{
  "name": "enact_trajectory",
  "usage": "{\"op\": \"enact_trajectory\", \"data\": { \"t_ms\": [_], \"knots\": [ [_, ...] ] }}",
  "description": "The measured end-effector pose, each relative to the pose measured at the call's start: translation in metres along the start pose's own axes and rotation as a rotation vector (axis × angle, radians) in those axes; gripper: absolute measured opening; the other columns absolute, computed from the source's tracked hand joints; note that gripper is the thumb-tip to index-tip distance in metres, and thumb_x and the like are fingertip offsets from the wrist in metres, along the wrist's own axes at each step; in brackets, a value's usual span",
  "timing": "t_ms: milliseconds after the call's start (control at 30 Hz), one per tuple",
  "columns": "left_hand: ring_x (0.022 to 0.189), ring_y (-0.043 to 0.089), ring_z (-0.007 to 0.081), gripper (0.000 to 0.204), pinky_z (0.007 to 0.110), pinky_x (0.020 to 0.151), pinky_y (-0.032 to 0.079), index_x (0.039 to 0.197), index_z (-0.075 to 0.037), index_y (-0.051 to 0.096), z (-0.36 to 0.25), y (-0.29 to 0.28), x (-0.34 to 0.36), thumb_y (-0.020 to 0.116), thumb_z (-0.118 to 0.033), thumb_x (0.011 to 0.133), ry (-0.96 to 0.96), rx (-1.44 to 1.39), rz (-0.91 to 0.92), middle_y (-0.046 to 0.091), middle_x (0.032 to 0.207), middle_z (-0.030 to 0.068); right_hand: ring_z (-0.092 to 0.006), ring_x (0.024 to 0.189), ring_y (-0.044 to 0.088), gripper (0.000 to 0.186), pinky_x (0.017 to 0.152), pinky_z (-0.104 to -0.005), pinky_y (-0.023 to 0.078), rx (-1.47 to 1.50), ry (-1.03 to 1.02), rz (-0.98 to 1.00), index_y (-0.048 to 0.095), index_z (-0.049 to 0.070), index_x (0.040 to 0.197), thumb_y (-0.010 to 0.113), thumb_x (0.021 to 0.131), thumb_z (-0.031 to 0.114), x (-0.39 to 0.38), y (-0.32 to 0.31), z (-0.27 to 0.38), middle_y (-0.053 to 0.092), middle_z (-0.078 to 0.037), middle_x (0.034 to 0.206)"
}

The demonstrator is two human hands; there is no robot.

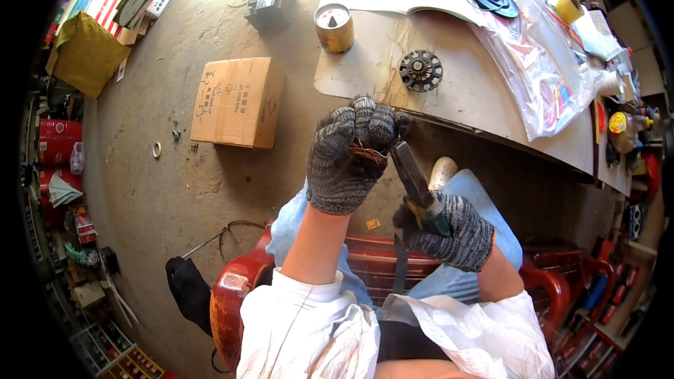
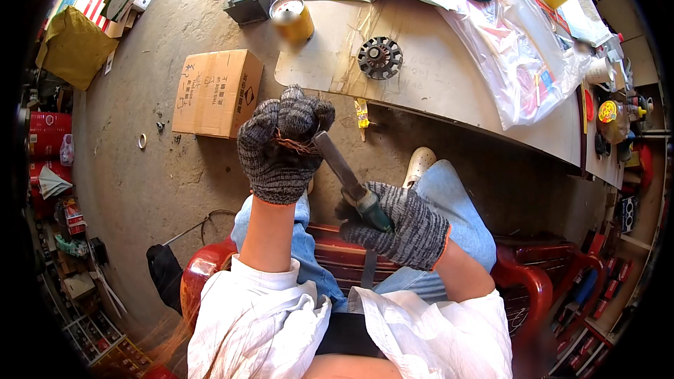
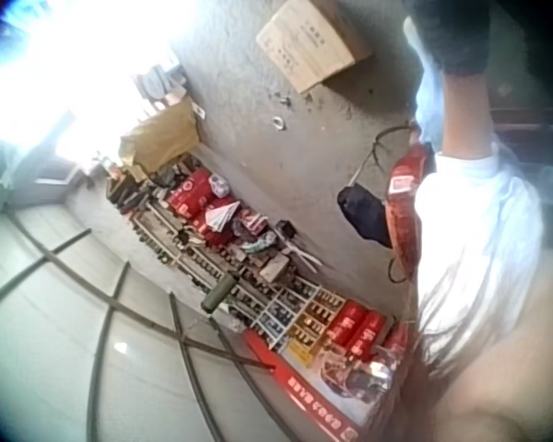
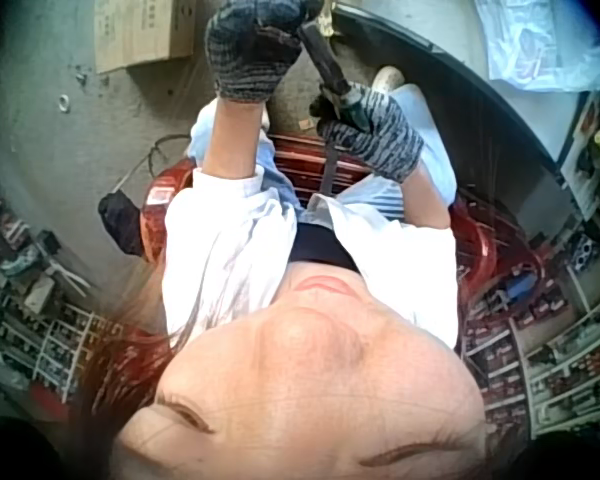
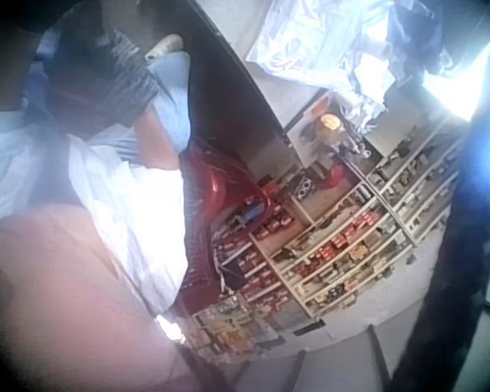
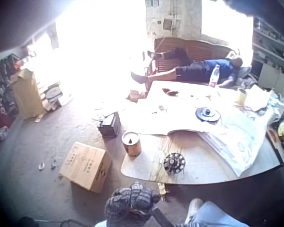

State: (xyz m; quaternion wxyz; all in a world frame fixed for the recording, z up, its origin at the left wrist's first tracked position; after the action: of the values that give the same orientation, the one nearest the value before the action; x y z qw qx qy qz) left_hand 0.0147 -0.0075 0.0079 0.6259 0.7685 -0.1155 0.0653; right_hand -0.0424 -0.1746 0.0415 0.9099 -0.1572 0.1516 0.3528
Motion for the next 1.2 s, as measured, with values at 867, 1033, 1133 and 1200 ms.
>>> {"op": "enact_trajectory", "data": {
  "t_ms": [867,1033,1133,1200],
  "knots": [
    [0.086,0.057,0.0238,0.017,0.037,0.087,0.045,0.084,0.002,0.06,-0.002,0.005,0.001,0.055,-0.013,0.079,0.029,0.147,-0.066,0.06,0.086,0.0126,-0.0194,0.084,0.064,0.03,0.076,-0.0299,0.05,-0.08,-0.029,0.001,0.06,0.005,0.102,0.068,0.077,0.02,0.001,-0.001,0.001,0.065,-0.008,0.091],
    [0.087,0.056,0.0238,0.017,0.037,0.088,0.044,0.085,0.001,0.06,-0.001,0.006,0.002,0.056,-0.014,0.079,0.01,0.08,-0.05,0.058,0.088,0.012,-0.0198,0.079,0.063,0.027,0.071,-0.0301,0.05,-0.108,-0.073,-0.018,0.061,0.005,0.098,0.068,0.077,0.02,0.0,-0.001,0.001,0.064,-0.008,0.085],
    [0.088,0.056,0.0236,0.017,0.037,0.087,0.045,0.086,0.0,0.06,0.0,0.008,0.002,0.057,-0.015,0.079,0.005,0.072,-0.05,0.057,0.089,0.0114,-0.0191,0.075,0.062,0.023,0.068,-0.03,0.05,-0.031,-0.045,-0.038,0.061,0.006,0.094,0.069,0.076,0.019,-0.002,0.001,-0.005,0.062,-0.006,0.081],
    [0.088,0.056,0.0234,0.017,0.037,0.087,0.044,0.086,0.0,0.06,0.003,0.01,0.003,0.057,-0.015,0.079,0.005,0.032,-0.056,0.056,0.09,0.0111,-0.0184,0.075,0.062,0.021,0.067,-0.0296,0.05,-0.046,-0.056,-0.052,0.06,0.006,0.091,0.069,0.076,0.019,-0.002,-0.001,-0.006,0.062,-0.006,0.08]
  ]
}}
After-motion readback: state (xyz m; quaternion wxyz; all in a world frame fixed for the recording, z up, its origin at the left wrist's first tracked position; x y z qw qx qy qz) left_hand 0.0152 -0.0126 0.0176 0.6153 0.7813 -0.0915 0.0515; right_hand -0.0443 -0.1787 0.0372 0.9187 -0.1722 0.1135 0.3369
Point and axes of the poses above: each hand's wrist, its own x-axis towards the middle knuckle, its own y-axis out of the palm, z = x × y, the point moved 3 cm from there along x, towards the middle knuckle
